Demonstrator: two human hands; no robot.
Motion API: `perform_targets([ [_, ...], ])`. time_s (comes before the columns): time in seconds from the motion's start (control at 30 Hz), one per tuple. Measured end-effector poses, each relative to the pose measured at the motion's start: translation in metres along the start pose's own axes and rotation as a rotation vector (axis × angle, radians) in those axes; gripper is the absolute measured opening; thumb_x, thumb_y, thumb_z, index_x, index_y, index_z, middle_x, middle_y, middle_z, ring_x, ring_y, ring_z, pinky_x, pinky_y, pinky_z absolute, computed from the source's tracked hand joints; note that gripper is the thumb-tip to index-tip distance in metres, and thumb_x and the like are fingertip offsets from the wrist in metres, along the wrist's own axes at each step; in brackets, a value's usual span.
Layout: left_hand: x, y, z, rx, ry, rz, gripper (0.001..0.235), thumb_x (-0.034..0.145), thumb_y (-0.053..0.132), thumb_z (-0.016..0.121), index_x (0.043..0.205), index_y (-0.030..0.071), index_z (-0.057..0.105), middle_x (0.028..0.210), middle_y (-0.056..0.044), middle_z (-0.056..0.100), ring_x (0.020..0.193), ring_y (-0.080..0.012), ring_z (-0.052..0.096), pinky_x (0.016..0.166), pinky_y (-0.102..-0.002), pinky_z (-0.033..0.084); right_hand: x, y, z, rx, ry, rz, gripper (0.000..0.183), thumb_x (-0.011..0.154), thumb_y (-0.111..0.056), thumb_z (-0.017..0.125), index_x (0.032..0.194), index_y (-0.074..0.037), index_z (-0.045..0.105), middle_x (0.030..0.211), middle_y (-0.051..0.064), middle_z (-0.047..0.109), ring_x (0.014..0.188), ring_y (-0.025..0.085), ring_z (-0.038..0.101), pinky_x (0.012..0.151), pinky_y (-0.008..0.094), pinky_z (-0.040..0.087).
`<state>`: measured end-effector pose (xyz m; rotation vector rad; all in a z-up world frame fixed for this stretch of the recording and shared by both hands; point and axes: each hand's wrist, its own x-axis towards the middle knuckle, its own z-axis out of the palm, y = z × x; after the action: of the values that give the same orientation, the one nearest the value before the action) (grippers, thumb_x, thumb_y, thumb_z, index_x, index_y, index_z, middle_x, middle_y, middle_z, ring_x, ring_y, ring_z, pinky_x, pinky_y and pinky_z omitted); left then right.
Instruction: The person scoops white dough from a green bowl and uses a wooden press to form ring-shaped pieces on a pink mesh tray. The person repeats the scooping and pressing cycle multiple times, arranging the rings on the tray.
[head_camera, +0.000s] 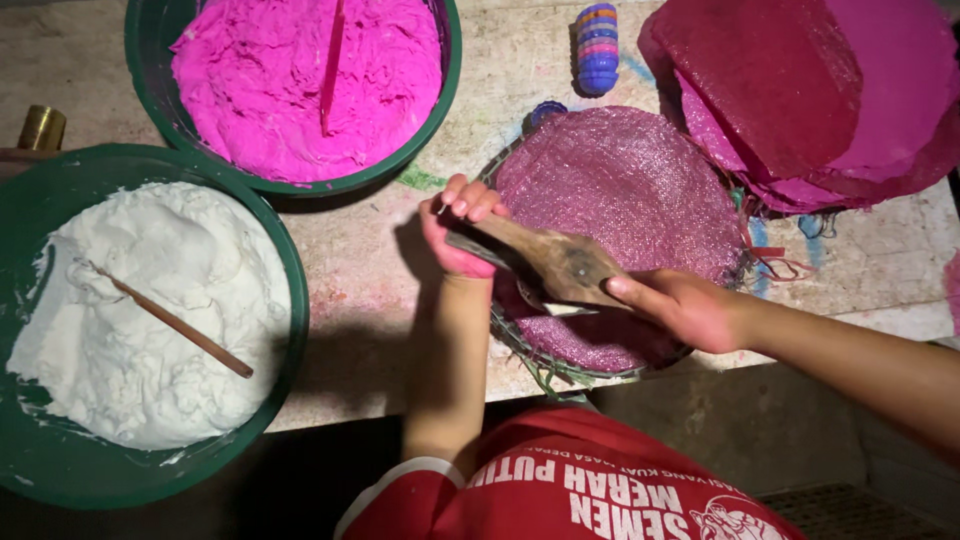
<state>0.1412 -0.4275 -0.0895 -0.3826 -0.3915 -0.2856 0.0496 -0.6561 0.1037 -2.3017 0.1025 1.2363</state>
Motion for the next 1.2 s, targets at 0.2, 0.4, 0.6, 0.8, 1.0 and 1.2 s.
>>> perform_targets([
  [0.2, 0.013, -0.022, -0.021, 0.006, 0.009, 0.011, 0.019, 0.100, 0.033, 0.058, 0.097, 0.015, 0.051, 0.089, 0.001, 0.050, 0.088, -0.0162, 0.053, 0.105, -0.045, 0.052, -0.007, 0.010, -0.010, 0.011, 0.108, -0.002, 0.078, 0.094, -0.070, 0.034, 0.110, -0.002, 0.070, 0.077, 0.013, 0.073, 0.074, 0.025, 0.071, 0.074, 0.042, 0.056],
  [0.4, 0.040, -0.005, -0.013, 0.091, -0.006, -0.061, 0.020, 0.101, 0.031, 0.047, 0.090, 0.015, 0.050, 0.082, 0.002, 0.047, 0.083, -0.0164, 0.050, 0.098, -0.044, 0.053, 0.003, 0.001, -0.004, -0.046, 0.226, 0.012, 0.077, 0.094, -0.066, 0.036, 0.131, -0.003, 0.061, 0.075, 0.020, 0.071, 0.072, 0.029, 0.072, 0.077, 0.045, 0.054],
  [0.6, 0.040, 0.021, 0.006, 0.194, 0.044, -0.060, 0.020, 0.100, 0.032, 0.045, 0.088, 0.016, 0.049, 0.079, 0.002, 0.046, 0.077, -0.0157, 0.049, 0.092, -0.042, 0.052, 0.022, -0.001, 0.009, -0.060, 0.269, -0.207, 0.074, 0.098, -0.061, 0.036, 0.134, -0.002, 0.061, 0.110, 0.026, 0.072, 0.104, 0.034, 0.070, 0.094, 0.046, 0.049],
  [0.8, 0.015, 0.027, 0.002, 0.177, 0.097, -0.038, 0.018, 0.099, 0.031, 0.047, 0.089, 0.015, 0.049, 0.080, 0.002, 0.047, 0.078, -0.0154, 0.049, 0.091, -0.042, 0.052, 0.023, -0.001, 0.019, 0.039, 0.147, -0.190, 0.070, 0.098, -0.059, 0.034, 0.128, -0.003, 0.065, 0.101, 0.021, 0.076, 0.094, 0.032, 0.074, 0.089, 0.044, 0.053],
  [1.0, 0.013, -0.016, -0.024, 0.148, 0.148, 0.062, 0.019, 0.096, 0.034, 0.049, 0.091, 0.016, 0.049, 0.082, 0.002, 0.047, 0.080, -0.0168, 0.050, 0.090, -0.042, 0.052, 0.006, 0.005, -0.005, -0.004, 0.110, 0.035, 0.069, 0.100, -0.062, 0.035, 0.105, -0.005, 0.074, 0.070, 0.015, 0.072, 0.067, 0.029, 0.070, 0.071, 0.046, 0.056],
  [1.2, 0.055, -0.027, 0.005, 0.241, 0.116, -0.018, 0.019, 0.094, 0.033, 0.047, 0.093, 0.015, 0.052, 0.086, 0.002, 0.051, 0.084, -0.0162, 0.052, 0.094, -0.040, 0.053, 0.010, 0.027, -0.012, -0.065, 0.334, -0.152, 0.063, 0.101, -0.056, 0.038, 0.096, -0.001, 0.068, 0.066, 0.012, 0.064, 0.064, 0.021, 0.062, 0.068, 0.040, 0.049],
])
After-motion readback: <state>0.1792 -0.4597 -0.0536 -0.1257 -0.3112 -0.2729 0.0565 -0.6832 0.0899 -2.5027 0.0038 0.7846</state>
